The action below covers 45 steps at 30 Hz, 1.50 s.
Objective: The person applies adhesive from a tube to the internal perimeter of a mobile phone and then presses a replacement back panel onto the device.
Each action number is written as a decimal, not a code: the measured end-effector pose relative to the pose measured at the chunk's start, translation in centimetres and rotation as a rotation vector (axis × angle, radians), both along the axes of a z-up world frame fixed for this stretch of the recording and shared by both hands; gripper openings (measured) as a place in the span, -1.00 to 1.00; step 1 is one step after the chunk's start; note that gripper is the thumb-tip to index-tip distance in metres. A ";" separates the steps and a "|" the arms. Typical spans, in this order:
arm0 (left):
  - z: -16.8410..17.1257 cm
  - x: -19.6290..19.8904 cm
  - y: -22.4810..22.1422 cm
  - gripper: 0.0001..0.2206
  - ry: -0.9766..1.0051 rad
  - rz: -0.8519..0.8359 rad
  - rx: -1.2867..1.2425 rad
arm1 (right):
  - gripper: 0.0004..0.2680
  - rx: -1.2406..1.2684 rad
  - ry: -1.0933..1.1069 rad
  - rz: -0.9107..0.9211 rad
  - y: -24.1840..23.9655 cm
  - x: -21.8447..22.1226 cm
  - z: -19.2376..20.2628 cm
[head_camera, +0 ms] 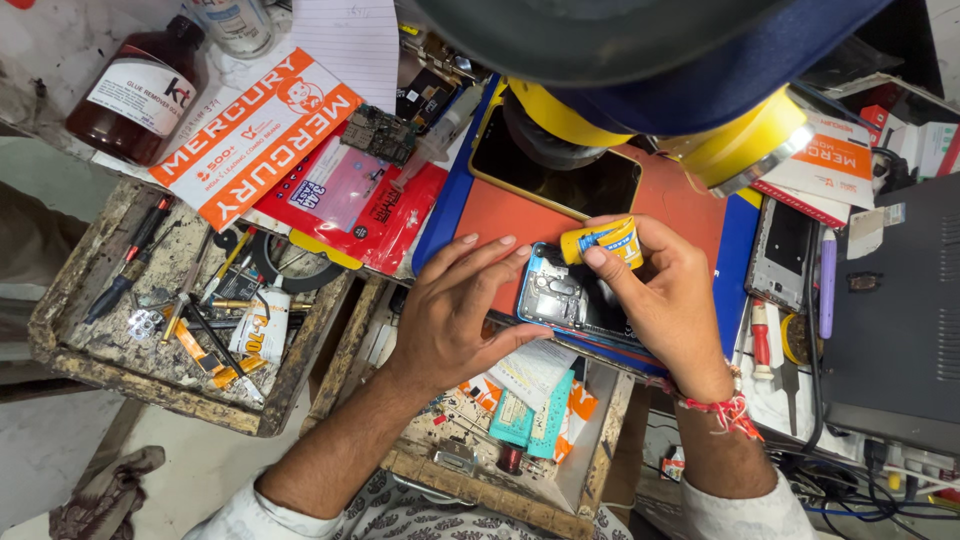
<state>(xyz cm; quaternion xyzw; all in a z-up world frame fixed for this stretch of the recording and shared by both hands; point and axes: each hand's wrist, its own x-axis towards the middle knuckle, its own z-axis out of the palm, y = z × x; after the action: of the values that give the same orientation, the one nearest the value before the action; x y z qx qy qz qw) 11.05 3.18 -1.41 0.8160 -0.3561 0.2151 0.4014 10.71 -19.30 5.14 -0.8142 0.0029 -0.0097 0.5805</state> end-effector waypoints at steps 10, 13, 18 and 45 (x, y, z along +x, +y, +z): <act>-0.4 -0.1 0.3 -0.30 -0.010 -0.016 -0.004 | -0.78 -0.069 -0.031 -0.005 0.0 -0.2 -0.6; -0.5 0.0 0.4 -0.30 -0.006 -0.010 0.006 | -0.80 -0.083 -0.033 -0.001 -0.1 -0.3 -0.5; -0.4 -0.2 0.3 -0.30 0.000 -0.009 0.012 | -0.80 -0.099 -0.059 0.001 0.1 -0.4 -0.4; 0.0 0.1 0.2 -0.35 -0.015 -0.009 0.033 | -0.84 -0.161 -0.085 0.007 0.3 0.4 0.3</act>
<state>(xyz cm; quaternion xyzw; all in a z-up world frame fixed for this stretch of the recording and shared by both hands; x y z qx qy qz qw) 11.11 3.39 -1.43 0.8192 -0.3662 0.2136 0.3864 11.08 -19.00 5.47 -0.8571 -0.0253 -0.0422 0.5128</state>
